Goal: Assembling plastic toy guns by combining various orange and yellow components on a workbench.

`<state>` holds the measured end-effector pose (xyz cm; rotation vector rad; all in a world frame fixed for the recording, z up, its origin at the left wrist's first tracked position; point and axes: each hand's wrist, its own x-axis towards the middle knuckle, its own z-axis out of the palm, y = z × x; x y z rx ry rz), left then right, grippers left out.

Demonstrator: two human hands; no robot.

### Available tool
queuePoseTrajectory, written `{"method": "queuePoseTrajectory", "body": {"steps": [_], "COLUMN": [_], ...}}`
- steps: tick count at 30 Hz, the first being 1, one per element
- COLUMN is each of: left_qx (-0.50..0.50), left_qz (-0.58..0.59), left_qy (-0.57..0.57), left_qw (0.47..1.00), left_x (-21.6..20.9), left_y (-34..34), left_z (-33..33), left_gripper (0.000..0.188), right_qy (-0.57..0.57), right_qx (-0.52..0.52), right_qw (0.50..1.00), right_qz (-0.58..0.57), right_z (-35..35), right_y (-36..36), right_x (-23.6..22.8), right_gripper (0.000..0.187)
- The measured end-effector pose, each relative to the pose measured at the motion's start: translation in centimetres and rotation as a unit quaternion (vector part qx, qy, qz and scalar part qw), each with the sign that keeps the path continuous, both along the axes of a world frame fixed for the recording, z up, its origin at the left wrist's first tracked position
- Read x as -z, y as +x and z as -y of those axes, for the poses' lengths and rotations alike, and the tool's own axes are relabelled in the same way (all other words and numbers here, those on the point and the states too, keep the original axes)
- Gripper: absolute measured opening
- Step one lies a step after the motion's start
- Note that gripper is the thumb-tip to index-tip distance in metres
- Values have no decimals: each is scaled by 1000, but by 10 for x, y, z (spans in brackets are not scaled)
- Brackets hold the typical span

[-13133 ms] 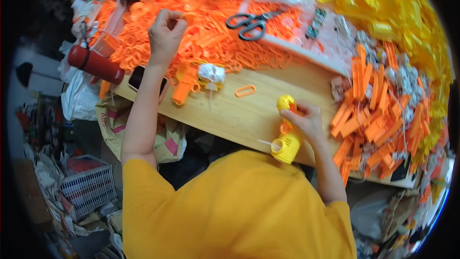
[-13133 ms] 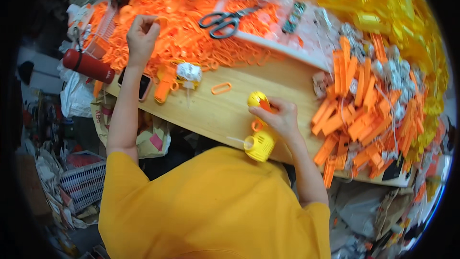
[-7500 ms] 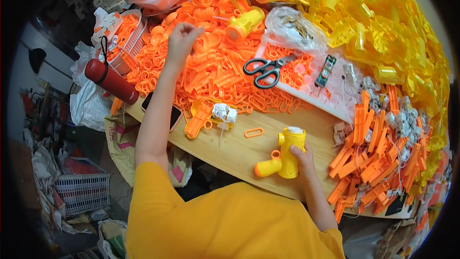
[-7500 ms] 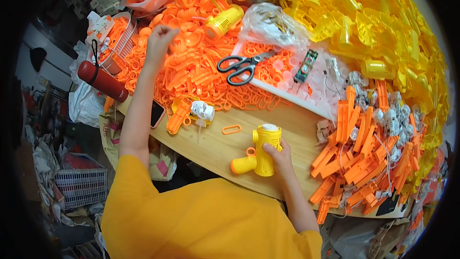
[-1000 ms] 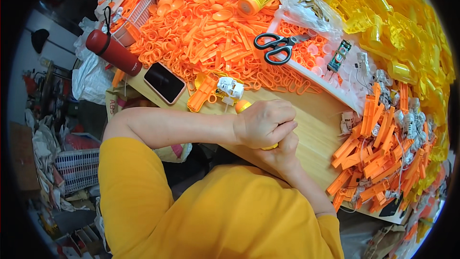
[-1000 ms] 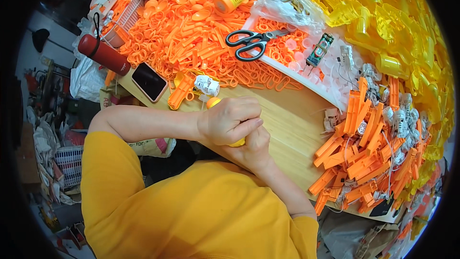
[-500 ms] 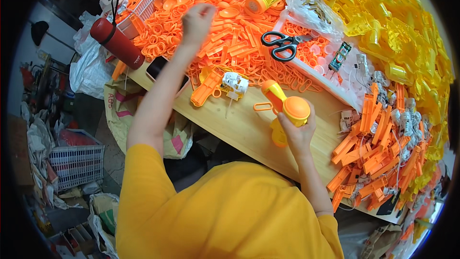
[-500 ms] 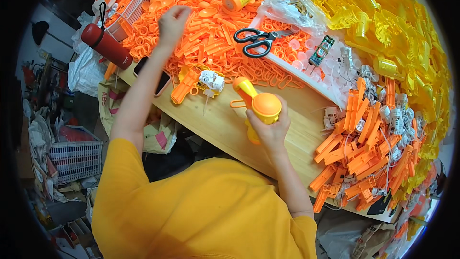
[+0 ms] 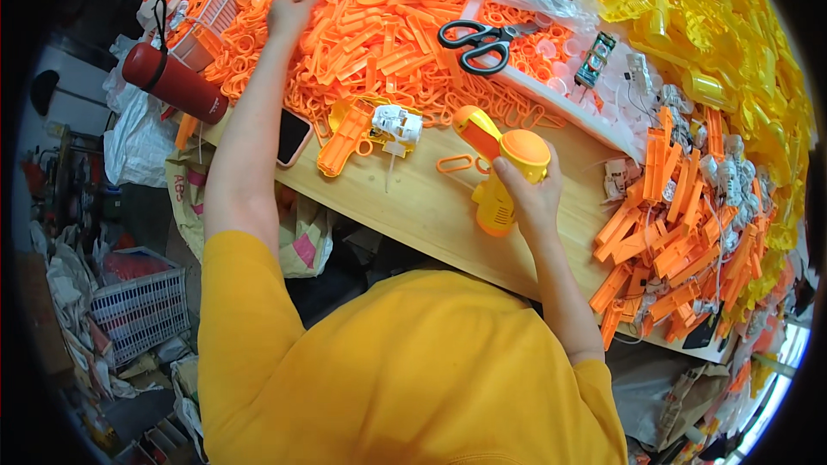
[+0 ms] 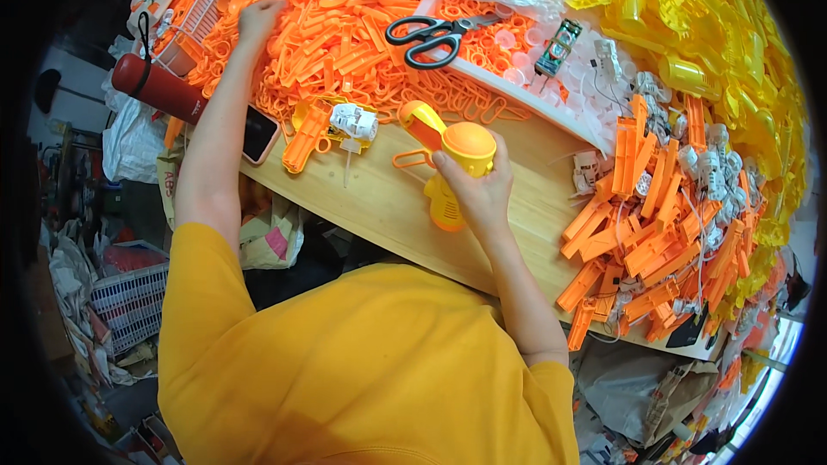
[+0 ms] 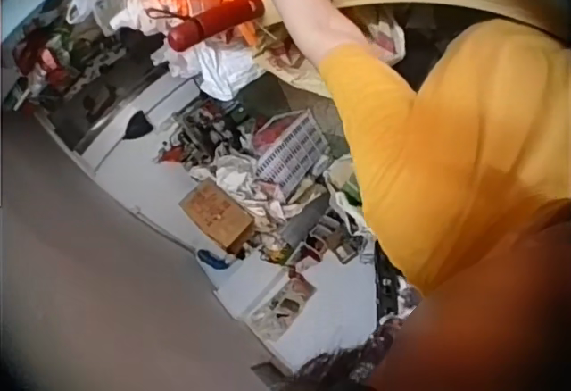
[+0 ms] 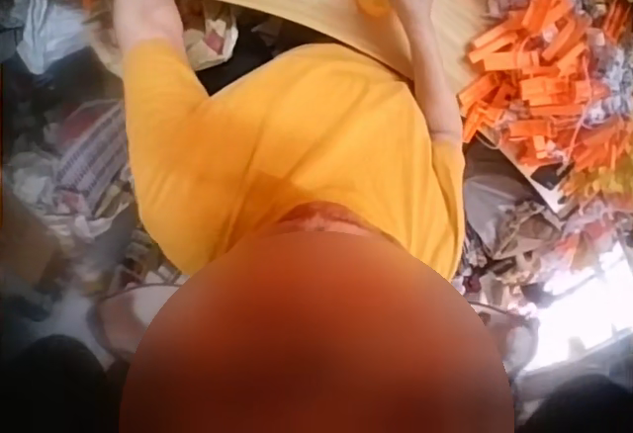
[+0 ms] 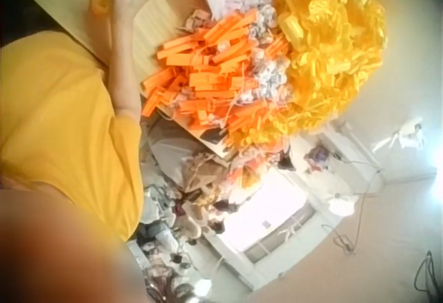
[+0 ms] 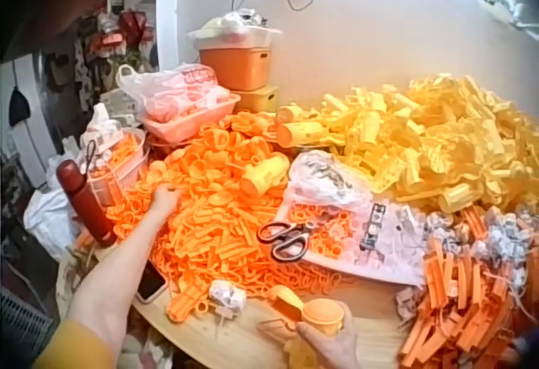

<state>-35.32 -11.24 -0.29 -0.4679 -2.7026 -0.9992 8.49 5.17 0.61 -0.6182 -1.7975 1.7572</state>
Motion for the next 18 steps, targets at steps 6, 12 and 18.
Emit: {"method": "queuePoseTrajectory", "body": {"steps": [6, 12, 18], "left_qx": [24, 82, 230], "left_qz": [46, -60, 2], "left_qy": [387, 24, 253], "left_qw": [921, 994, 940], "left_x": [-11, -21, 1], "left_y": [15, 30, 31], "left_z": [-1, 12, 11], "left_gripper": [40, 34, 22], "right_qy": [-345, -426, -455], "right_qx": [-77, -45, -4], "right_qw": [934, 904, 890], "right_qz": [42, -8, -13], "right_z": [-20, -21, -20], "right_y": [5, 18, 28], "right_x": [13, 5, 16], "right_gripper": [57, 55, 59]}}
